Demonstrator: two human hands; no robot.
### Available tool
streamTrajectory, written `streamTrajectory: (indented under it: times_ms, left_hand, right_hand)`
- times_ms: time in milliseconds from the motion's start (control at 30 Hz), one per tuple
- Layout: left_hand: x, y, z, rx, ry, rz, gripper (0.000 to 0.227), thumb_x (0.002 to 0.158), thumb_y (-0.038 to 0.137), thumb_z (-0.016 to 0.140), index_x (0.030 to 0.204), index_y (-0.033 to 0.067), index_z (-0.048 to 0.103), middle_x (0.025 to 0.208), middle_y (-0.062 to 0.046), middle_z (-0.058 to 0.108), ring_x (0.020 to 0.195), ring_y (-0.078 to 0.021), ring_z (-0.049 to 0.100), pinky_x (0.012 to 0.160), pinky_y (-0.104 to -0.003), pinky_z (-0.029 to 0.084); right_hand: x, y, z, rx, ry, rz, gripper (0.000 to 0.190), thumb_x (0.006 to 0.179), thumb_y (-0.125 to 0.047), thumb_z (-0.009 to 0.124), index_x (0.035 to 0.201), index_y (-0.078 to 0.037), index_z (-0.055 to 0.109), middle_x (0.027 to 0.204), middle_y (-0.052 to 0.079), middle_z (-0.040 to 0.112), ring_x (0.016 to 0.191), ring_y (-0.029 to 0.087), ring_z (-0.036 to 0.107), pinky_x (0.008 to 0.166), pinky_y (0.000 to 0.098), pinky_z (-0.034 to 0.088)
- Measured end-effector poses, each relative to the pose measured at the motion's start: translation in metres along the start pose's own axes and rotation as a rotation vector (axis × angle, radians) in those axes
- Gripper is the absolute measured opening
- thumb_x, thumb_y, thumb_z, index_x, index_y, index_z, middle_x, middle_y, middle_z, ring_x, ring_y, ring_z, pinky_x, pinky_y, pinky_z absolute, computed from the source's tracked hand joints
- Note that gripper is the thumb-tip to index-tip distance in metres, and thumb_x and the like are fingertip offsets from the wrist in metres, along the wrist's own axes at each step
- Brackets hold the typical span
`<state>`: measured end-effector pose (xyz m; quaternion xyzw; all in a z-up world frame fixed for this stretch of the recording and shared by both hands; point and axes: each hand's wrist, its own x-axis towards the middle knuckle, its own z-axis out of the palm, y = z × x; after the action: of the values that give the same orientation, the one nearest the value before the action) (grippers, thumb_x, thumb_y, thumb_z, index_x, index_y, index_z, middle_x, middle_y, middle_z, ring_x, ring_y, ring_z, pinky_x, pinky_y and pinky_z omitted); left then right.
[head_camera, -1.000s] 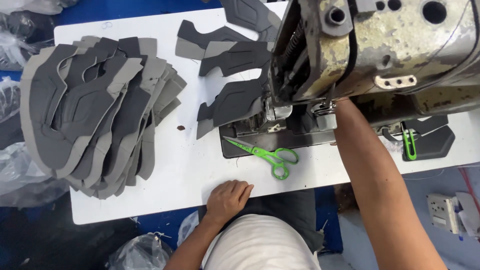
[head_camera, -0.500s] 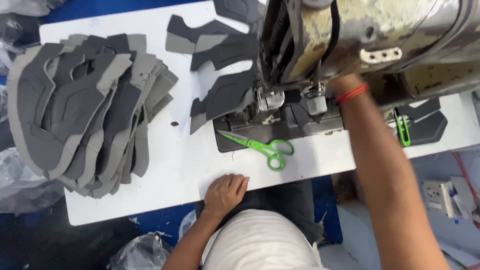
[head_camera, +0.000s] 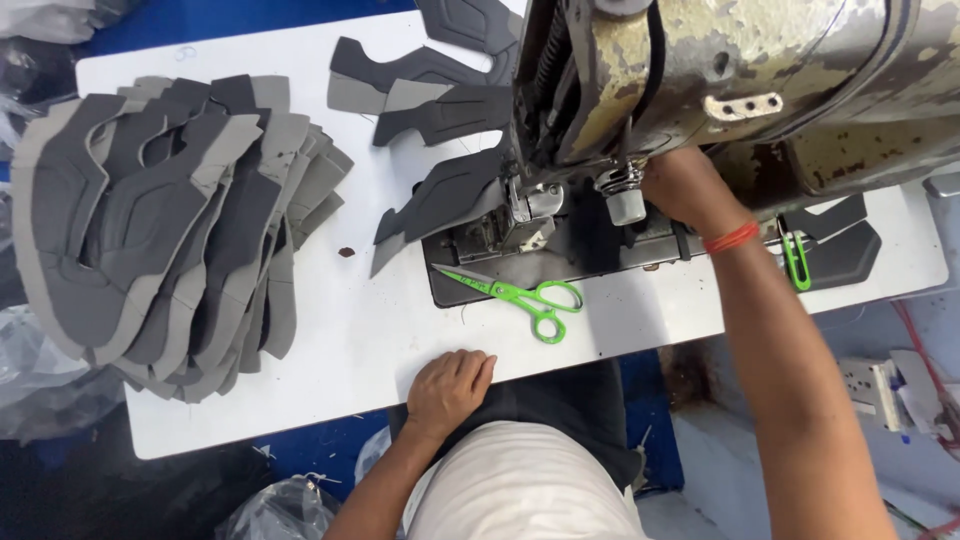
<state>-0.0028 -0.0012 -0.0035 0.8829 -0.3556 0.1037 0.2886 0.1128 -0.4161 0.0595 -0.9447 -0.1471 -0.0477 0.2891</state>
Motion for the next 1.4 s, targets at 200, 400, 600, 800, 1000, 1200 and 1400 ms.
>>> streamTrajectory:
  times_ms: [200, 400, 600, 800, 1000, 1200, 1400]
  left_hand:
    - [-0.002, -0.001, 0.004, 0.007, 0.015, 0.006, 0.021, 0.092, 0.024, 0.076, 0.083, 0.0125, 0.060, 0.071, -0.003, 0.062, 0.065, -0.0198, 0.064, 0.060, -0.034, 0.052]
    - [-0.002, 0.000, 0.003, 0.003, 0.019, 0.004, 0.021, 0.093, 0.023, 0.076, 0.084, 0.0123, 0.061, 0.071, -0.002, 0.063, 0.065, -0.0192, 0.064, 0.060, -0.033, 0.052]
    - [-0.001, 0.001, 0.004, -0.016, 0.003, -0.013, 0.020, 0.092, 0.023, 0.076, 0.084, 0.0116, 0.061, 0.071, -0.003, 0.063, 0.064, -0.0202, 0.065, 0.059, -0.033, 0.053]
    - [0.021, 0.027, 0.006, -0.548, -0.148, -0.331, 0.016, 0.095, 0.023, 0.075, 0.098, 0.0078, 0.072, 0.086, -0.007, 0.073, 0.071, -0.0209, 0.070, 0.063, -0.031, 0.056]
    - [0.069, 0.052, 0.012, -1.662, -0.303, -0.602, 0.044, 0.102, 0.030, 0.056, 0.140, 0.0078, 0.050, 0.123, -0.002, 0.069, 0.114, -0.0102, 0.068, 0.094, -0.028, 0.056]
    - [0.077, 0.038, -0.024, -1.466, -0.142, -0.556, 0.033, 0.109, 0.024, 0.053, 0.129, -0.0025, 0.055, 0.114, -0.015, 0.074, 0.099, -0.0205, 0.074, 0.088, -0.032, 0.058]
    - [0.049, 0.037, -0.043, -1.159, 0.012, -0.450, 0.029, 0.111, 0.024, 0.054, 0.125, -0.0005, 0.059, 0.110, -0.010, 0.068, 0.104, -0.0172, 0.068, 0.093, -0.031, 0.054]
  right_hand:
    - [-0.025, 0.006, 0.028, -0.232, 0.189, 0.495, 0.018, 0.093, -0.007, 0.070, 0.110, -0.004, 0.071, 0.106, 0.023, 0.070, 0.096, 0.044, 0.066, 0.078, 0.0498, 0.052]
    - [-0.052, -0.006, 0.013, 0.349, 0.137, 0.664, 0.028, 0.092, -0.014, 0.073, 0.119, -0.008, 0.069, 0.105, 0.015, 0.075, 0.090, 0.027, 0.068, 0.070, 0.0334, 0.052]
    - [-0.067, -0.063, -0.007, 0.015, 0.517, 0.453, 0.025, 0.099, -0.007, 0.073, 0.124, -0.004, 0.073, 0.107, 0.015, 0.072, 0.091, 0.023, 0.069, 0.081, 0.0305, 0.052]
    - [-0.087, -0.141, 0.017, 0.026, 0.728, 0.419, 0.026, 0.099, 0.003, 0.071, 0.125, -0.003, 0.070, 0.107, 0.011, 0.067, 0.090, 0.020, 0.067, 0.077, 0.0343, 0.054]
    - [-0.114, -0.205, 0.080, -0.134, 0.476, -0.050, 0.027, 0.085, 0.002, 0.075, 0.109, -0.007, 0.072, 0.102, 0.006, 0.065, 0.090, 0.027, 0.064, 0.079, 0.0402, 0.054]
    - [-0.105, -0.242, 0.059, 0.250, 0.405, -0.021, 0.045, 0.083, -0.018, 0.081, 0.123, -0.005, 0.064, 0.124, 0.009, 0.062, 0.116, 0.026, 0.060, 0.098, 0.0424, 0.049]
    - [-0.091, -0.251, 0.090, 0.934, 0.044, 0.444, 0.042, 0.088, -0.013, 0.075, 0.126, -0.001, 0.064, 0.116, 0.002, 0.070, 0.106, 0.012, 0.064, 0.078, 0.0272, 0.059]
